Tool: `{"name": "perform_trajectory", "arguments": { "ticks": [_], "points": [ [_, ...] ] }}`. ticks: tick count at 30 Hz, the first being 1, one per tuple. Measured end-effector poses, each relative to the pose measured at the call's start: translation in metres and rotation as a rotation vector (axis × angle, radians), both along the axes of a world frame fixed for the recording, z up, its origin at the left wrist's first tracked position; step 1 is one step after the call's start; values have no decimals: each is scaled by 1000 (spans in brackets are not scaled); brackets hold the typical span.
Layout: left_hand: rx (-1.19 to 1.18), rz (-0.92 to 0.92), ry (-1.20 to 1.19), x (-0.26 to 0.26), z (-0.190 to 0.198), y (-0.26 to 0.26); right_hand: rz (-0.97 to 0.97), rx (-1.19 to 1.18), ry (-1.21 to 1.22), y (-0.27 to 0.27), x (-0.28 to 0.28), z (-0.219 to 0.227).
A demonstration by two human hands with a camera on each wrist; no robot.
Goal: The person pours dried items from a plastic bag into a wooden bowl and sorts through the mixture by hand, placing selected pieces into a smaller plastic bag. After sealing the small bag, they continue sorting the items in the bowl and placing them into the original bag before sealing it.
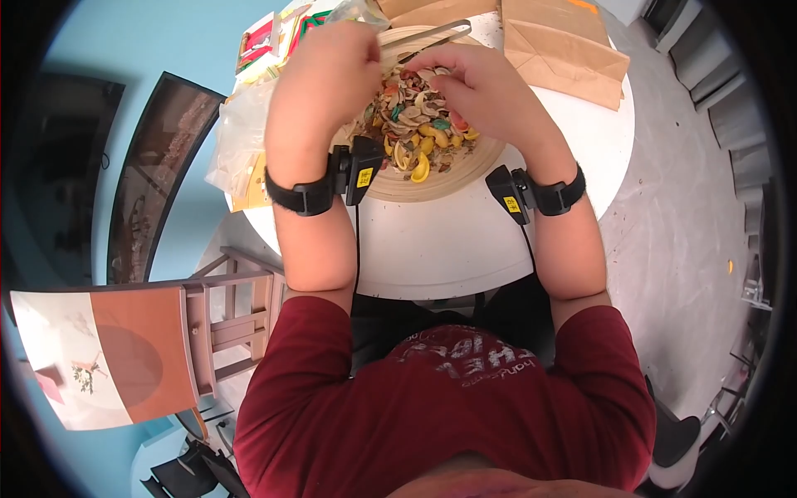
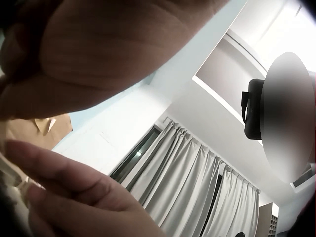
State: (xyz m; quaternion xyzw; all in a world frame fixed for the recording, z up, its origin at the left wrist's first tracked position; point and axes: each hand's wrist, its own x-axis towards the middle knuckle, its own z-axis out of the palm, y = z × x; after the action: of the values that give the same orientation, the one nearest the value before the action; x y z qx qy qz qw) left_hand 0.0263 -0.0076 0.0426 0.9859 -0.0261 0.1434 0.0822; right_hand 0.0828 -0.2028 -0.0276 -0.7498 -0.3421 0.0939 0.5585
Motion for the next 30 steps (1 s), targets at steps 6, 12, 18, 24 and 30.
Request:
{"name": "perform_trajectory", "arguments": {
  "ticks": [6, 12, 18, 24, 30],
  "points": [
    [49, 340, -68, -12, 16, 21, -91, -456, -358, 1, 10, -26],
    [-136, 164, -180, -14, 12, 14, -149, -449, -473, 9, 5, -36],
    [-96, -104, 17, -10, 4, -9, -104, -175, -370, 6, 8, -23],
    [-62, -132, 123, 2, -4, -23, -77, -34, -268, 3, 4, -8],
    [53, 83, 32, -3, 3, -8, -163, -64, -414, 3, 12, -22]
  ]
}}
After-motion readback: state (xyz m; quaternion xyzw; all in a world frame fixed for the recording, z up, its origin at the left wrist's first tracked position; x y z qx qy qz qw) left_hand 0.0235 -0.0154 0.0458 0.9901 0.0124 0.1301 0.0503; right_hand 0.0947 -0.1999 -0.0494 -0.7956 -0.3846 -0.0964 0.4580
